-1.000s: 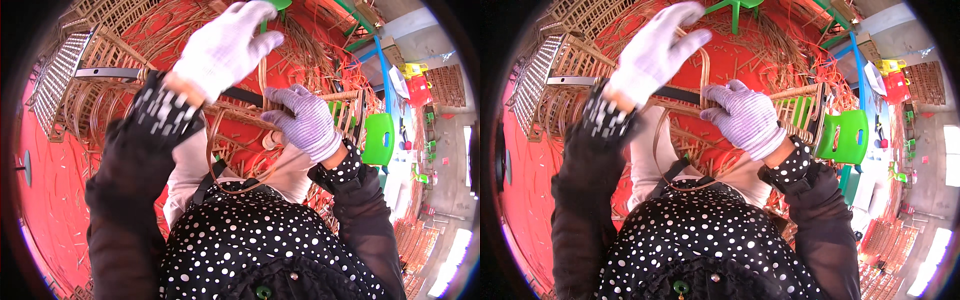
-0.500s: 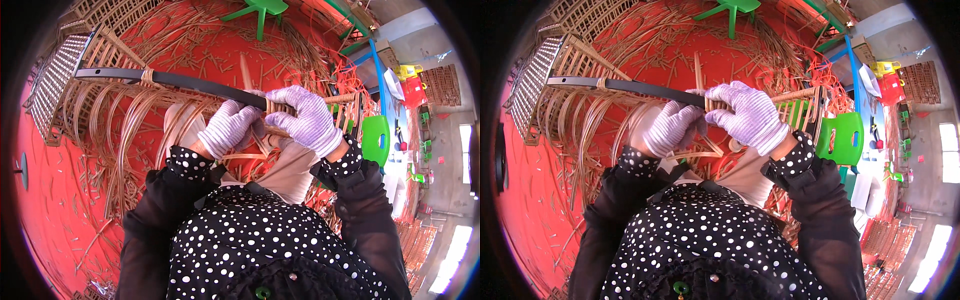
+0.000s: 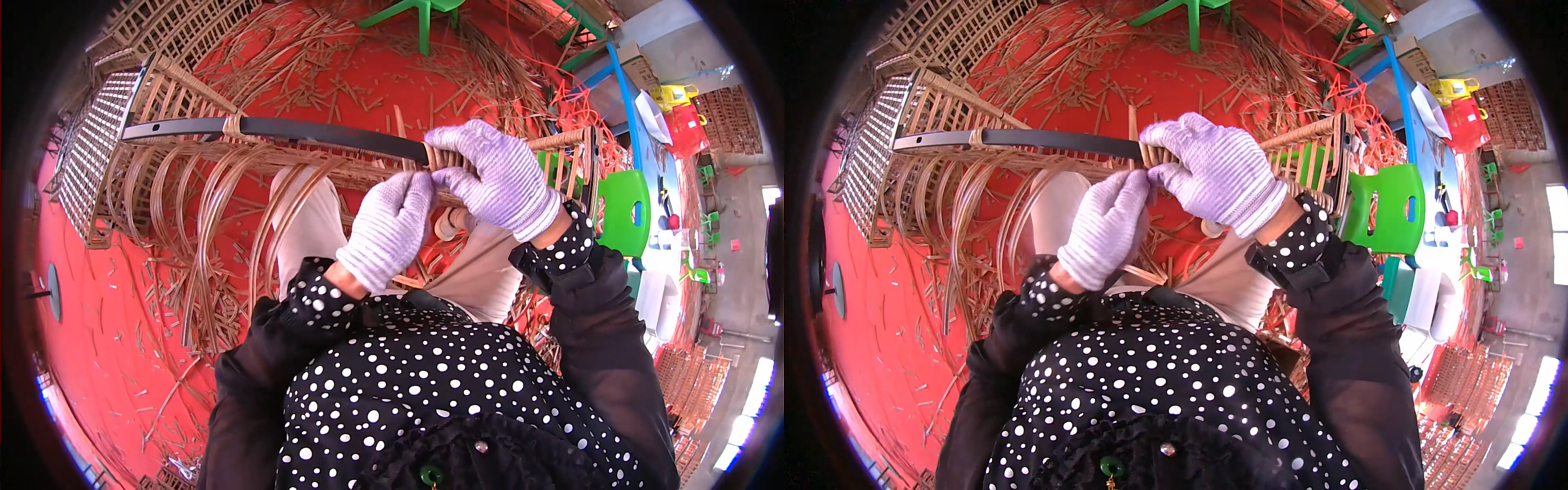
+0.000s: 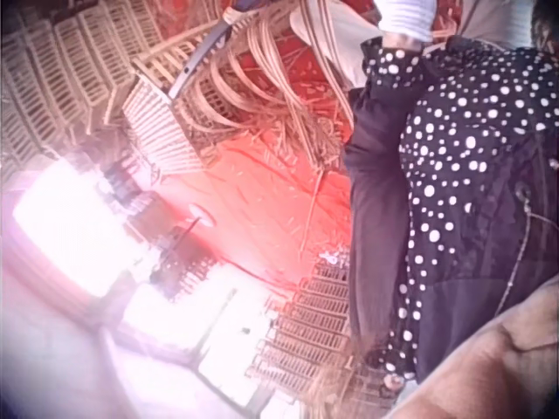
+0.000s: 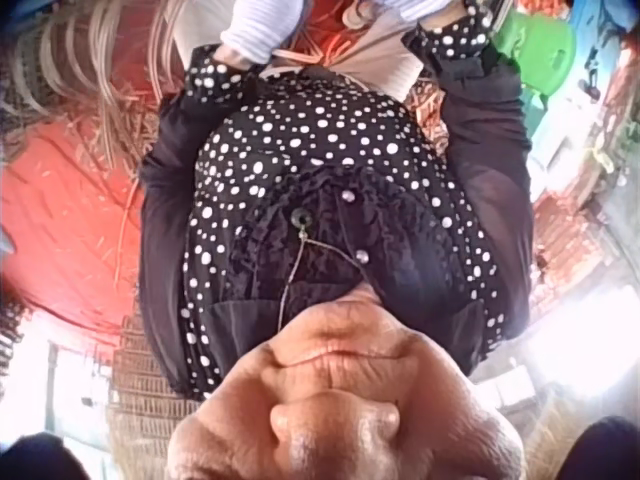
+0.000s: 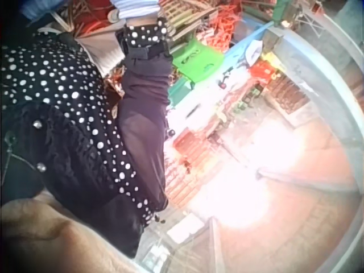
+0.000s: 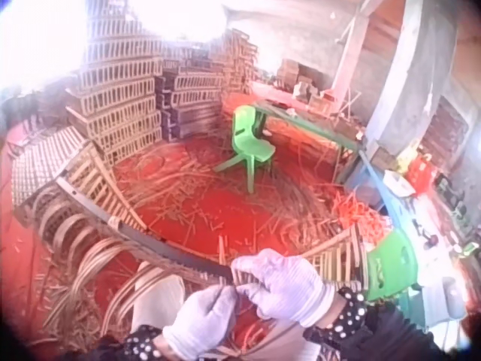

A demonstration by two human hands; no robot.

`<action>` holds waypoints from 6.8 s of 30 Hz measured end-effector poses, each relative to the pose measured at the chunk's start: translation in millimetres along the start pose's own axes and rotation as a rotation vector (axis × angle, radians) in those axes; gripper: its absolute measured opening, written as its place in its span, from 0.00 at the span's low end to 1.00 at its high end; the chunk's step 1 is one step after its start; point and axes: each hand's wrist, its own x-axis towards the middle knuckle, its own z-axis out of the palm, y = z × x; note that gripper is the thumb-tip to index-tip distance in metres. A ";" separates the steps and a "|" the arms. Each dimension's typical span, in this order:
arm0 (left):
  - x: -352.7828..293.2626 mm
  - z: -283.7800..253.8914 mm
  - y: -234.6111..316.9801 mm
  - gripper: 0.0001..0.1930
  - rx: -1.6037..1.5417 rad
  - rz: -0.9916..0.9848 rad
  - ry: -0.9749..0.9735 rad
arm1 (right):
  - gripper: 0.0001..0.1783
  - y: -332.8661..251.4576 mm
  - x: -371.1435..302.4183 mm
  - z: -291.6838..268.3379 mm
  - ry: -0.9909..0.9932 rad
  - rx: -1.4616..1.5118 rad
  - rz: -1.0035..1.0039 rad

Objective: The person is assembling a wicker or rattan-style chair frame by wrapping material and using a pneumatic nail gun.

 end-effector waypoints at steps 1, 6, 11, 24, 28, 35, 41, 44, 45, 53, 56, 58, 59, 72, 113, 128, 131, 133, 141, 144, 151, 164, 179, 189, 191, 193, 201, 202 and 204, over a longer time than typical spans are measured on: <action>-1.0 -0.6 4.1 0.12 -0.065 0.020 -0.051 | 0.19 0.8 0.0 0.7 -0.007 -0.067 -0.030; -6.3 -10.0 41.2 0.11 -0.577 -0.469 -0.286 | 0.20 -1.0 -9.5 7.4 -0.090 -0.307 0.035; 11.4 -65.5 104.6 0.10 -0.256 -0.361 -0.391 | 0.18 -3.6 -12.9 10.6 -0.020 -0.242 0.056; 64.8 -37.7 61.3 0.08 0.581 0.260 -0.420 | 0.32 -16.0 -11.1 4.6 -0.171 -0.270 0.260; 78.2 -34.3 58.1 0.11 0.512 0.093 -0.410 | 0.31 -25.4 -14.5 12.1 0.058 -0.406 0.263; 88.1 -38.5 49.3 0.09 0.324 -0.170 -0.543 | 0.28 -20.3 -20.5 14.3 0.106 -0.282 0.224; 108.1 -44.0 37.4 0.14 0.796 0.776 -0.763 | 0.21 -7.9 -36.5 -9.4 0.323 -0.013 0.051; 109.3 -50.0 39.0 0.21 0.677 0.956 -0.734 | 0.16 14.6 -87.8 -50.9 0.644 -0.021 0.344; 106.2 -51.1 40.4 0.22 0.764 1.096 -0.639 | 0.13 34.1 -107.3 -57.6 0.833 0.083 0.426; 97.7 -25.0 60.2 0.15 0.705 -0.103 -0.527 | 0.23 209.7 -325.3 -56.8 1.256 0.309 1.422; 95.7 -24.2 65.9 0.15 0.628 -0.221 -0.482 | 0.32 261.2 -343.3 -9.9 0.854 0.184 1.509; 95.6 -26.6 68.0 0.15 0.648 -0.246 -0.402 | 0.42 293.8 -336.8 4.5 0.491 0.033 1.641; 96.3 -27.0 68.3 0.14 0.626 -0.295 -0.380 | 0.46 311.0 -329.3 9.1 0.342 -0.029 1.689; 110.3 -16.6 86.8 0.14 0.561 -0.417 -0.451 | 0.38 431.9 -326.8 58.4 0.214 -0.024 1.446; 108.7 -22.4 23.8 0.08 1.229 0.621 -0.690 | 0.22 -70.1 -31.6 -146.4 -0.880 -0.096 0.337; 111.3 -23.7 14.2 0.08 0.987 0.516 -0.619 | 0.28 -81.2 -2.8 -145.7 -0.928 -0.136 0.406; 112.8 -28.7 18.6 0.08 1.147 0.872 -0.568 | 0.24 -92.4 -8.2 -139.3 -0.685 0.023 0.934; 112.4 -32.0 21.2 0.04 1.152 0.872 -0.554 | 0.22 -96.5 -19.6 -133.2 -0.458 0.285 1.014; 101.4 -34.8 42.7 0.12 0.316 -0.211 -0.508 | 0.14 -39.8 -110.1 -156.2 0.413 0.696 1.058; 93.2 -43.0 54.2 0.13 0.311 -0.109 -0.547 | 0.13 22.1 -162.8 -165.7 0.632 0.706 1.104; 74.2 -33.1 61.6 0.26 0.771 0.120 -0.606 | 0.23 192.3 -290.0 -102.0 0.509 0.558 1.309; 105.8 -23.8 62.5 0.24 0.882 0.209 -0.527 | 0.48 473.4 -335.1 63.6 -0.281 -0.398 1.537; 155.9 -20.7 64.0 0.20 0.977 0.286 -0.457 | 0.34 259.7 -345.4 21.0 0.428 -0.060 1.227; 120.9 -33.4 24.4 0.22 1.310 1.011 -0.406 | 0.25 34.0 -455.2 -20.1 0.662 -0.836 1.199; 121.5 -33.9 21.9 0.25 1.305 0.932 -0.396 | 0.27 12.2 -483.0 -42.9 0.612 -1.238 1.294; 121.5 -33.4 21.5 0.26 1.293 0.933 -0.398 | 0.38 -3.5 -516.1 -74.8 0.684 -0.897 1.711; 126.2 -49.6 34.2 0.18 0.662 0.495 -0.406 | 0.62 15.8 -550.8 -172.6 0.022 -0.307 2.170; 129.0 -51.5 37.1 0.19 0.627 0.396 -0.387 | 0.54 18.2 -546.6 -177.0 -0.038 -0.314 2.191; 132.1 -52.0 41.9 0.19 0.516 0.264 -0.347 | 0.44 20.6 -540.0 -177.4 -0.160 -0.139 2.174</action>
